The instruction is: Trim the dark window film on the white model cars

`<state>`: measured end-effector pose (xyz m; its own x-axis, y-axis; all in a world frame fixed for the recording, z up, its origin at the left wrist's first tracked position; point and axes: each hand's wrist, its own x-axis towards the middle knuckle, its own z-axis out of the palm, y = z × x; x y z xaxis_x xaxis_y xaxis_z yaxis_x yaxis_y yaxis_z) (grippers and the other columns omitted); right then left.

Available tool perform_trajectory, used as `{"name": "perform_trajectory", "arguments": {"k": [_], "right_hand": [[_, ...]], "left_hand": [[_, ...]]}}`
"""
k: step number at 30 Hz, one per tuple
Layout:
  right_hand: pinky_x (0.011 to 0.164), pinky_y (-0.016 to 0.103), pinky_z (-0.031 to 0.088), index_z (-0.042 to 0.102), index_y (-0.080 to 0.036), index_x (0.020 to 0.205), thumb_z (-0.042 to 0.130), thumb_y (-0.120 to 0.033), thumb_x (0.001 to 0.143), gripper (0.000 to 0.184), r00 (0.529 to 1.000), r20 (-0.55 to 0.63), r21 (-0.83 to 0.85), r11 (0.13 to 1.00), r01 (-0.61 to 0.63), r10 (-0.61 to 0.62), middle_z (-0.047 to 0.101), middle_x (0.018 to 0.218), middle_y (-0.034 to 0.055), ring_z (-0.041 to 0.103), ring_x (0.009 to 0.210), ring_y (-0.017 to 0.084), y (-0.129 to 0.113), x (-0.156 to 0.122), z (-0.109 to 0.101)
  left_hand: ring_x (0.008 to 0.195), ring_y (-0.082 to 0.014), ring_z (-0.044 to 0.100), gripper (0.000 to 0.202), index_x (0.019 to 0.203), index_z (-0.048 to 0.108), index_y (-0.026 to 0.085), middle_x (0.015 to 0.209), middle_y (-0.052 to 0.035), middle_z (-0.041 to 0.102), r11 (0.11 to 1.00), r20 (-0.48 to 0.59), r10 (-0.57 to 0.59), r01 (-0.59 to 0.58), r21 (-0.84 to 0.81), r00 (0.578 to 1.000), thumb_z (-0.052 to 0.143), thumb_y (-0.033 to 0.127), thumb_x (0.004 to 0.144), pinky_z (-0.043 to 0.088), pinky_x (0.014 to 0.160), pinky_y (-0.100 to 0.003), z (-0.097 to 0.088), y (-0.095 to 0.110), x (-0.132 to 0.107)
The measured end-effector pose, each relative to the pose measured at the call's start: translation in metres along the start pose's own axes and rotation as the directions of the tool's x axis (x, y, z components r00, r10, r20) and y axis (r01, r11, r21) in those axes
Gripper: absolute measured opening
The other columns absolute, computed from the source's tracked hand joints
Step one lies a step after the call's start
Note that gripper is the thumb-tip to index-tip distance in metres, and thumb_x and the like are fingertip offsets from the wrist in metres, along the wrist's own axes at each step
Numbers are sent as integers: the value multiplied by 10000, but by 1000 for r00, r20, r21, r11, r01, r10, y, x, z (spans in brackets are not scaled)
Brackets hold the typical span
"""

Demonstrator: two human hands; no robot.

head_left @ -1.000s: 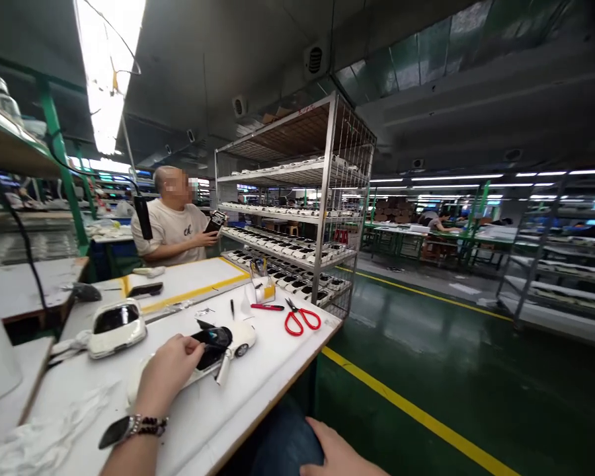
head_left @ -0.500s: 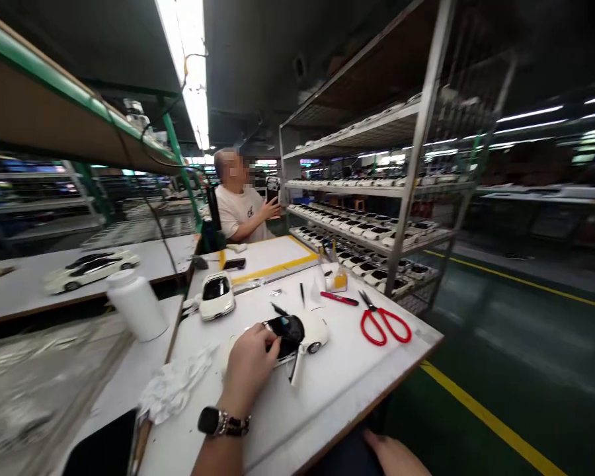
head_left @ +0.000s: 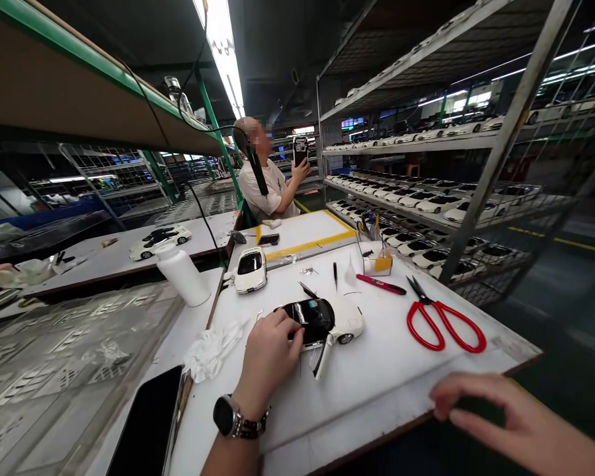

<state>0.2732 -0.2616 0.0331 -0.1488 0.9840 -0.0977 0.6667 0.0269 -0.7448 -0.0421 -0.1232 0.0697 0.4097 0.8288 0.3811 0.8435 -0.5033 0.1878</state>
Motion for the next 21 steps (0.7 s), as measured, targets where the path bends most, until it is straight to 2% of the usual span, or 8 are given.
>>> {"name": "perform_trajectory", "arguments": {"k": [2, 3, 4, 6, 9, 14, 21], "right_hand": [[786, 239, 516, 676, -213, 1002, 486, -533, 844, 405, 991, -128, -78, 997, 17, -27, 632, 1068, 90, 596, 970, 189, -11, 19, -20], [732, 249, 512, 672, -212, 998, 445, -536, 862, 418, 986, -158, -139, 990, 32, -54, 629, 1066, 95, 598, 940, 189, -17, 30, -28], [745, 272, 503, 667, -210, 994, 421, -528, 873, 420, 982, -165, -212, 975, 60, -96, 631, 1047, 95, 597, 914, 187, -21, 41, -35], [789, 306, 480, 656, -204, 1002, 381, -494, 893, 414, 979, -131, -332, 938, 104, -155, 631, 1021, 89, 589, 906, 184, -29, 62, -46], [816, 312, 453, 642, -202, 1029, 347, -432, 910, 393, 983, -56, -427, 894, 136, -176, 628, 1023, 78, 577, 926, 177, -36, 89, -52], [745, 274, 424, 640, -208, 1007, 363, -339, 897, 326, 978, -17, -532, 830, 169, -210, 635, 975, 55, 577, 887, 171, -51, 127, -44], [685, 230, 406, 623, -158, 974, 387, -237, 869, 269, 991, -17, -644, 760, 89, -131, 628, 965, 69, 596, 859, 164, -90, 184, -10]], "left_hand": [[770, -175, 564, 220, 746, 641, 186, 796, -36, 595, 1000, 2, 12, -12, 2, 1000, 470, 257, 864, 432, 693, -320, 1, 0, 0], [767, -174, 564, 222, 746, 642, 186, 793, -37, 594, 1000, 1, 18, -18, 4, 1000, 470, 258, 865, 436, 689, -319, 2, 0, 0], [762, -174, 565, 223, 744, 644, 185, 789, -39, 593, 1000, -3, 25, -25, 7, 1000, 471, 257, 865, 438, 682, -317, 2, 0, 0], [748, -171, 565, 219, 741, 646, 184, 777, -41, 590, 999, -17, 41, -41, 15, 999, 478, 254, 862, 440, 664, -309, 3, 0, 0], [727, -166, 562, 205, 734, 647, 181, 756, -41, 584, 998, -35, 62, -61, 26, 997, 492, 239, 854, 441, 640, -300, 3, 0, 0], [693, -155, 546, 192, 735, 643, 174, 744, -36, 579, 996, -48, 85, -84, 26, 995, 497, 218, 852, 443, 623, -298, 5, 1, -3], [673, -159, 536, 164, 737, 641, 174, 729, -34, 576, 994, -44, 96, -94, 47, 994, 510, 193, 834, 433, 606, -303, 3, 3, -5]]}}
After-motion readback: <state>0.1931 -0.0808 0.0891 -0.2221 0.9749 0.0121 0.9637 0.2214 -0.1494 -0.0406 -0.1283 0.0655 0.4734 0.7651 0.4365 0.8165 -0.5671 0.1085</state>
